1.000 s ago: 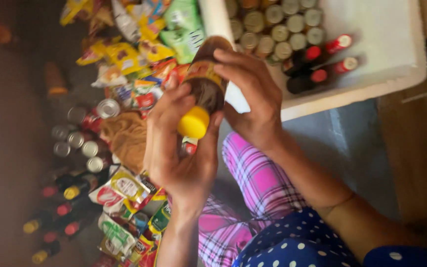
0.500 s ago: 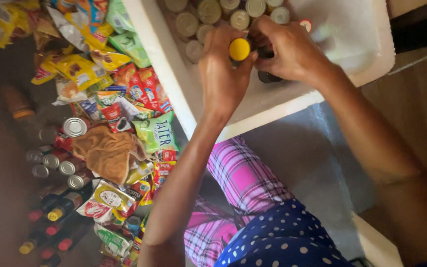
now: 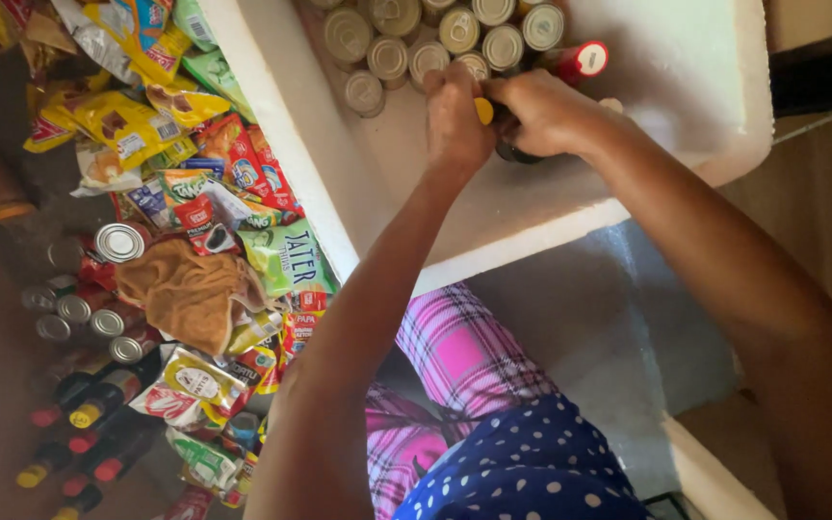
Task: Wiping grocery cans and bottles with a cloth and placing them into a styrofoam storage box.
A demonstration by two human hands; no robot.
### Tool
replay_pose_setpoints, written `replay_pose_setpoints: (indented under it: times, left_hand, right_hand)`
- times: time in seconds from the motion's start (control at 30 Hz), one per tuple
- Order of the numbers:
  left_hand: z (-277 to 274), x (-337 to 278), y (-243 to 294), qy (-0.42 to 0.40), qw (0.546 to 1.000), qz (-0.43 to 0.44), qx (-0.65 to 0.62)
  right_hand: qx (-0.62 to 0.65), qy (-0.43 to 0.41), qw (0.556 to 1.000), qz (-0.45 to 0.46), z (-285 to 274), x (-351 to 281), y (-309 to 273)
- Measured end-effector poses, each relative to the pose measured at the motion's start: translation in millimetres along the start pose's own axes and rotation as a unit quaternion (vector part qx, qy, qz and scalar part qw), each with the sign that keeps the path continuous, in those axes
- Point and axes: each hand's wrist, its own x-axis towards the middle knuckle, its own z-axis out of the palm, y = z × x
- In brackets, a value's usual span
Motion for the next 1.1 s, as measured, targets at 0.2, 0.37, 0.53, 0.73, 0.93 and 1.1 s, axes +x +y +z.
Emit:
replay_pose_setpoints:
  times: [0.2, 0.37, 0.53, 0.73, 0.93, 1.1]
  left_hand:
    - [16.0, -1.2, -7.1, 0.038, 0.999, 0.005, 0.017]
    - [22.3, 0.7, -15.5, 0.025, 0.999, 0.018, 0.012]
    - [27.3, 3.1, -14.0, -0.001, 0.999, 0.011, 0.032]
    - [28.8, 8.7, -0.2, 0.026, 0.988, 0.032, 0.148]
    - [-116.8, -45.8, 79.7, 0.090, 0.983, 0.025, 0.156]
    - [-213.2, -113.5, 60.1, 0.261, 0.956, 0.083, 0.104]
  right_hand:
    - [0.025, -0.059, 0.996, 0.056, -2.8, 1.1, -10.4]
    - [0.066, -0.053, 0.996, 0.025, -5.1, -0.5, -8.3]
    - [0.018, -0.040, 0.999, -0.004, 3.3, 2.6, 9.6]
    - [-0.021, 0.073, 0.993, -0.085, -7.3, -8.8, 17.2]
    - [0.045, 0.147, 0.986, -0.063, -49.6, -48.3, -126.3]
    - [0.036, 0.162, 0.970, -0.176, -26.8, -45.4, -244.7]
